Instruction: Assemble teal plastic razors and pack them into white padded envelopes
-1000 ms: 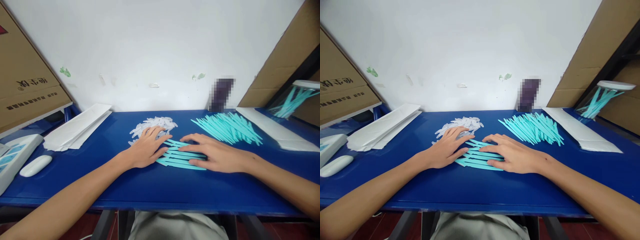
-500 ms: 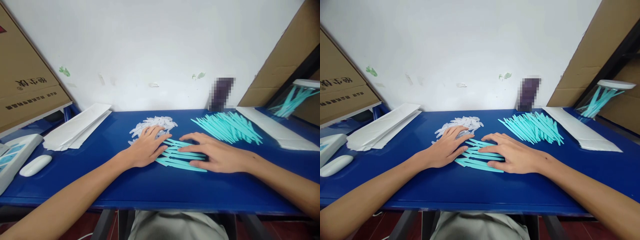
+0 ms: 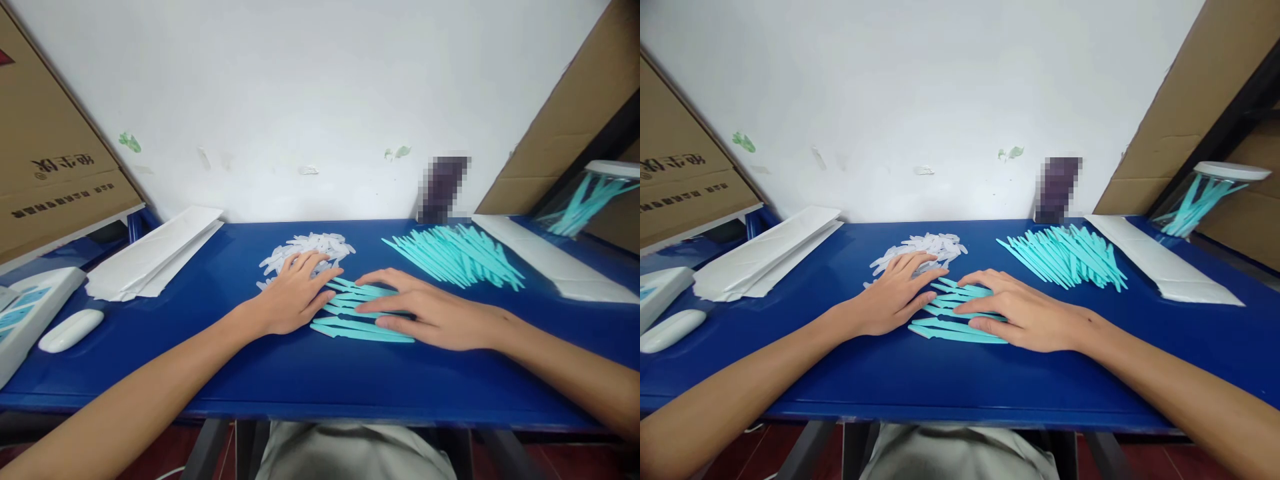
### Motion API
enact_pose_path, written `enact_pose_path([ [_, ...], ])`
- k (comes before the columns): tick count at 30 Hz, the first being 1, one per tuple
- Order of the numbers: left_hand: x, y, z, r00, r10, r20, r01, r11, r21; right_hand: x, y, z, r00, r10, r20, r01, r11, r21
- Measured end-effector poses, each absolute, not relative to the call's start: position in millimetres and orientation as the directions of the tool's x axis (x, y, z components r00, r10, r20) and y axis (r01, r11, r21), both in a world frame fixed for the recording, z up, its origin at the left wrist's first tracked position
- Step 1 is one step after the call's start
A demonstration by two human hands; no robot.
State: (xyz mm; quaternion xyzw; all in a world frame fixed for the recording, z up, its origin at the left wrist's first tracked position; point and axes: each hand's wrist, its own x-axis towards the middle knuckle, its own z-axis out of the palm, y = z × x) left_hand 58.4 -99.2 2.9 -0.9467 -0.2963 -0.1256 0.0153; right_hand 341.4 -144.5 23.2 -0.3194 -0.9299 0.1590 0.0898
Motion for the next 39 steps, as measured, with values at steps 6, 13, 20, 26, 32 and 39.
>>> enact_pose_path([
  [6, 60.1, -98.6, 4.2, 0.79, 0.548, 0.275, 0.563, -0.826, 0.027, 343.9, -141.8, 19.2, -0.761, 0.643, 0.087, 0.591, 0.743, -0.315],
  [13, 60.1, -98.8, 6.2, 0.77, 0.556, 0.313, 0.577, -0.816, 0.029, 344.4, -141.5, 18.0, -0.741, 0.663, 0.103, 0.613, 0.732, -0.297],
  [20, 60.3, -99.8, 9.2, 0.801, 0.504, 0.323, 0.511, -0.857, 0.072, 347.4, -137.9, 15.7, -0.707, 0.7, 0.105, 0.66, 0.706, -0.257],
  [26, 59.8, -105.0, 13.4, 0.88, 0.415, 0.23, 0.407, -0.91, 0.085, 347.0, -138.3, 17.1, -0.712, 0.695, 0.1, 0.653, 0.707, -0.269],
  [32, 57.3, -104.5, 17.4, 0.895, 0.398, 0.204, 0.393, -0.917, 0.063, 347.1, -137.6, 17.4, -0.716, 0.693, 0.085, 0.653, 0.708, -0.271],
  [39, 55.6, -102.7, 21.6, 0.88, 0.387, 0.274, 0.4, -0.917, 0.009, 346.5, -138.5, 17.7, -0.735, 0.668, 0.112, 0.623, 0.732, -0.276],
])
